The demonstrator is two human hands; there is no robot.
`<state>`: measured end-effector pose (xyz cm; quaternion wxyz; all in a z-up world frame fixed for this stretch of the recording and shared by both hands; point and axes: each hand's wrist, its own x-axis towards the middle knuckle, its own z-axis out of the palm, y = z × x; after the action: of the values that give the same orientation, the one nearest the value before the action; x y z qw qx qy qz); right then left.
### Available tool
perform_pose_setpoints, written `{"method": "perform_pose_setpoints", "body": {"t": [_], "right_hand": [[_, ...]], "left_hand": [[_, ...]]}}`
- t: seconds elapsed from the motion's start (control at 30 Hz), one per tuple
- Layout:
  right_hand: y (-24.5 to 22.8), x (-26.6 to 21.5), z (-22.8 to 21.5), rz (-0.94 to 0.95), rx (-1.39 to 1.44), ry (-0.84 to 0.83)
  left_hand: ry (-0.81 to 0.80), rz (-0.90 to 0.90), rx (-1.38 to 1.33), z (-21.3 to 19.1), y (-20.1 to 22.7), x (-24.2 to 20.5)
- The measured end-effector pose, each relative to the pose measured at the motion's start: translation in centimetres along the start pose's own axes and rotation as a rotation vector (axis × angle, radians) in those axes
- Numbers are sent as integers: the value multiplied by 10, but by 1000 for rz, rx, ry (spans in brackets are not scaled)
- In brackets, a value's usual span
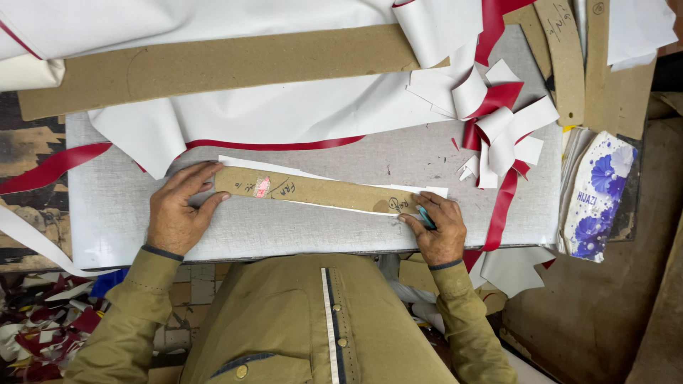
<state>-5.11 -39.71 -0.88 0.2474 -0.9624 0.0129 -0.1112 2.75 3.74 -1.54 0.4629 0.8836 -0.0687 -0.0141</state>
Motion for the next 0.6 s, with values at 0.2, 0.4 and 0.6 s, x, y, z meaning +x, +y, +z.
{"method": "perform_pose_setpoints", "body": {"t": [0.2,0.4,0.6], "right_hand": [[12,-8,5,-53,31,75],[7,2,0,-87,58,68],[6,2,-6,-77,74,39]], "left_hand": [[76,65,-135,9,-12,0],[65,60,-373,4,-21,0],[89,0,-403,9,-22,0]]}}
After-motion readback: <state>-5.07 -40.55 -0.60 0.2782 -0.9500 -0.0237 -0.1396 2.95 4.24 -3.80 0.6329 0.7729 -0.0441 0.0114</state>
